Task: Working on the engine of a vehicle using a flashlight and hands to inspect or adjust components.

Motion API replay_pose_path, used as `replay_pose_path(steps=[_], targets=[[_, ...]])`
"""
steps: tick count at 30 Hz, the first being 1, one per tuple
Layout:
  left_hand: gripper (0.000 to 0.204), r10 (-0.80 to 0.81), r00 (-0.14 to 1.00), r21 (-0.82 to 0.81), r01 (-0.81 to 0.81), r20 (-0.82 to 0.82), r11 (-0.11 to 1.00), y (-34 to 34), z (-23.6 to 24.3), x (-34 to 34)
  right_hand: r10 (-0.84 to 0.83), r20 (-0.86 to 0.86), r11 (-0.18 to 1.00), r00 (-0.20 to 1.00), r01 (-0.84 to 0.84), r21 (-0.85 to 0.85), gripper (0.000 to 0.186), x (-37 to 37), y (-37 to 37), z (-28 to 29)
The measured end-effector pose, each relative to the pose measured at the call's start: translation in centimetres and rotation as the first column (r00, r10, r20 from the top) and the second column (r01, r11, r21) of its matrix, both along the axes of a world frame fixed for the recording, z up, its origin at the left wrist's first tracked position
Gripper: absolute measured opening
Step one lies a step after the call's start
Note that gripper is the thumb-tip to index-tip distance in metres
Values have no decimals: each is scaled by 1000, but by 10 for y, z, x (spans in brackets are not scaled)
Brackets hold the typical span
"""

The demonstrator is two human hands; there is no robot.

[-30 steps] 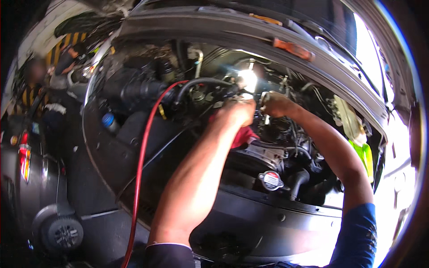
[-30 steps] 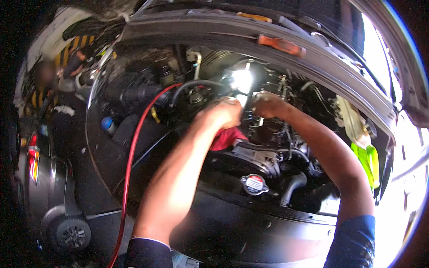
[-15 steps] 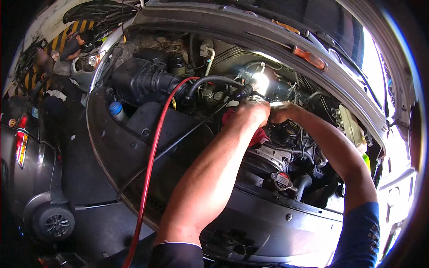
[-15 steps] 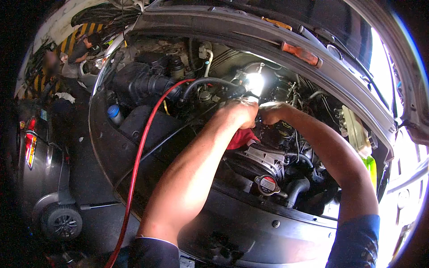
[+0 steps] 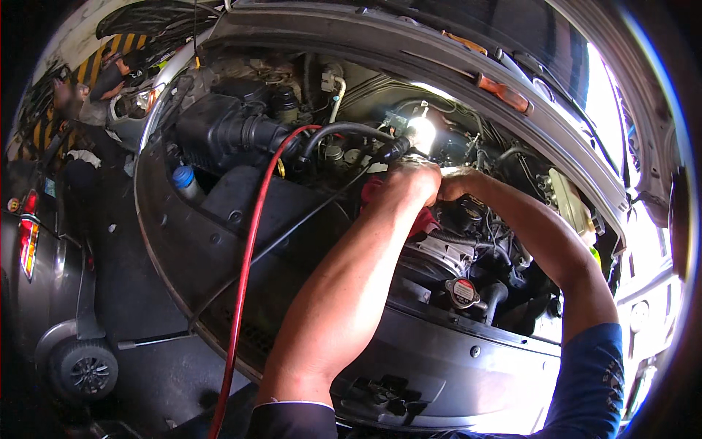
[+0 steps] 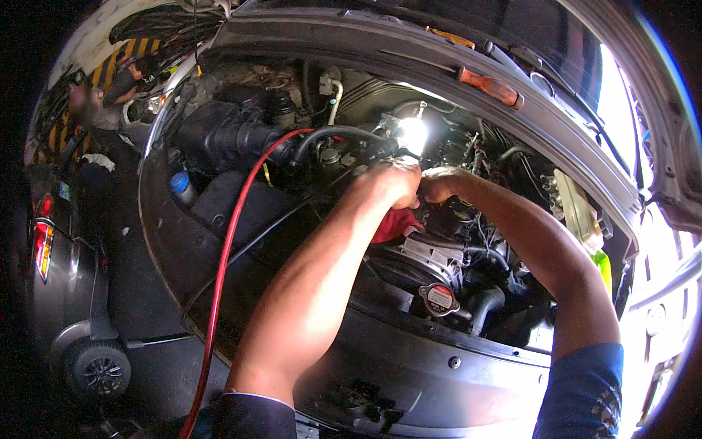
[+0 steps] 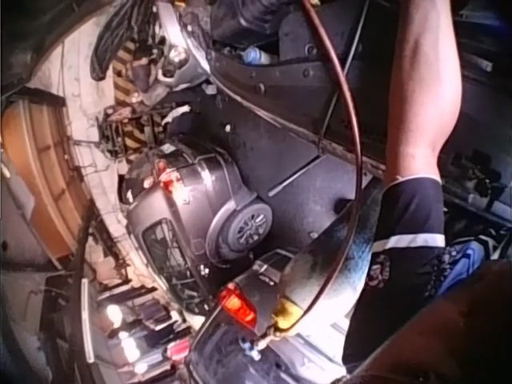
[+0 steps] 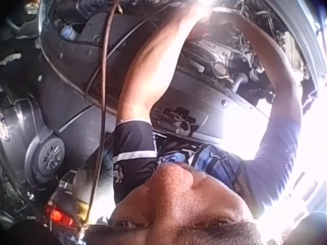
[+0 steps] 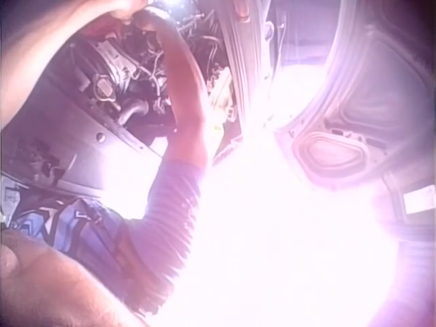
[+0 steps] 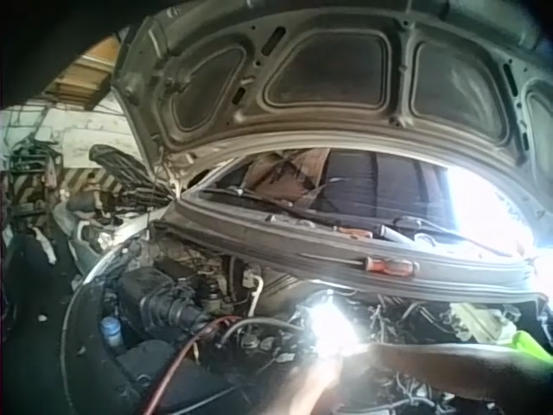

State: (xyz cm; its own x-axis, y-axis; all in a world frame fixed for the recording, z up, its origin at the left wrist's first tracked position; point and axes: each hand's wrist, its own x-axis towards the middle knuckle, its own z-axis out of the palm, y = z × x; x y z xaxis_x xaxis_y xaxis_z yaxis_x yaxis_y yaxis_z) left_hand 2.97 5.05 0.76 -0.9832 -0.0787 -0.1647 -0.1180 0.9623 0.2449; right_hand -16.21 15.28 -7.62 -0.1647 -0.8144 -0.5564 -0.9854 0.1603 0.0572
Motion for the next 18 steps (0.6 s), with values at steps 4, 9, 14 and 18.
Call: replay_pose_path(steps=[4,9,14,18], targets=[[58,19,999,6,-19,46,1000,0,-2,-5,32,-23,998,999,-33,-58,40,-12,3,-14],[59,10,999,-15,-10,52,1000,1,-1,-6,55,-67,996,996,-59,-61,38,-15,-1,-22],[57,-4,1000,18,4,25,1000,-2,1,-2,54,-86,998,995,-56,-26,34,2,1,-9],[56,-14,997,27,12,82,1000,0,5,-5,11,-38,992,999,-16,-128,31,4,3,-4]])
